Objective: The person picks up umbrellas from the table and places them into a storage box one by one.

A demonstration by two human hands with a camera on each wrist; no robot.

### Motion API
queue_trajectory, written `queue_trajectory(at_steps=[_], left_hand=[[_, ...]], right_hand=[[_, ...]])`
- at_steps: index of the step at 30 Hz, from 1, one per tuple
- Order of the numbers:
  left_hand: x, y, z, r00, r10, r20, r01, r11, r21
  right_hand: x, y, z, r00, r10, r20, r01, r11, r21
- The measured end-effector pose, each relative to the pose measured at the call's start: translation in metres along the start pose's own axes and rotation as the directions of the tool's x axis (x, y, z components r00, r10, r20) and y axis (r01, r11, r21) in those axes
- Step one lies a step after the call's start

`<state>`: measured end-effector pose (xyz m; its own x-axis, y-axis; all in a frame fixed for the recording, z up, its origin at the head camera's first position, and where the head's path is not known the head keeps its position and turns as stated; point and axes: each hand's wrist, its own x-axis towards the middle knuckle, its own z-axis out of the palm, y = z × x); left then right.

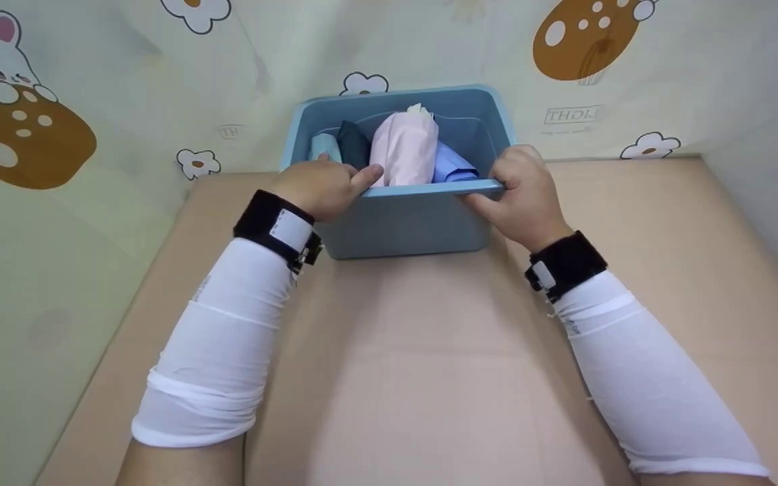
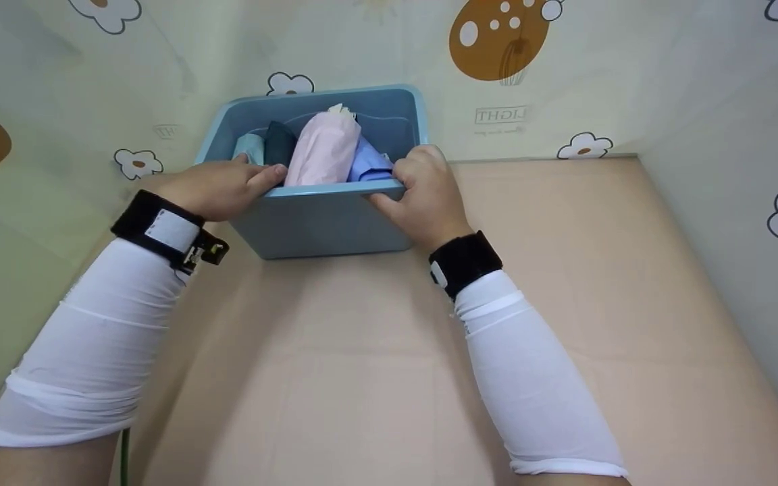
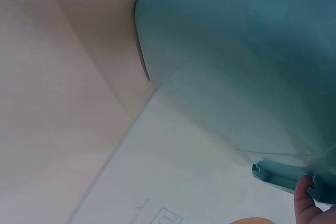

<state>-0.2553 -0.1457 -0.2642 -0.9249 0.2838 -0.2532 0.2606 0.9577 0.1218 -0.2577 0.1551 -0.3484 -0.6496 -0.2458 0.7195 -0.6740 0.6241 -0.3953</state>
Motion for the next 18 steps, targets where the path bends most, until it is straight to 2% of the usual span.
queue_trajectory(at_steps=[8,12,18], left_hand=[[-0.0019,0.0019,0.0017,0.999,-0.028,-0.039,0.027,0.999,-0.018],[-0.0031,0.0031,0.0051,0.993,-0.031,-0.117,0.025,0.998,-0.056],[-0.0038,0.0035,0.0094,0.974,-0.014,-0.228,-0.006,0.996,-0.088]], right_hand=[[0.0004,-0.0003,-0.0018,1.000,-0.005,0.005,0.005,1.000,-0.001],[0.0017,-0.0021,-0.0035,1.000,0.004,0.010,-0.004,1.000,-0.002],[0.0022,-0.0035,-0.0051,1.000,0.026,0.016,-0.026,1.000,0.000]])
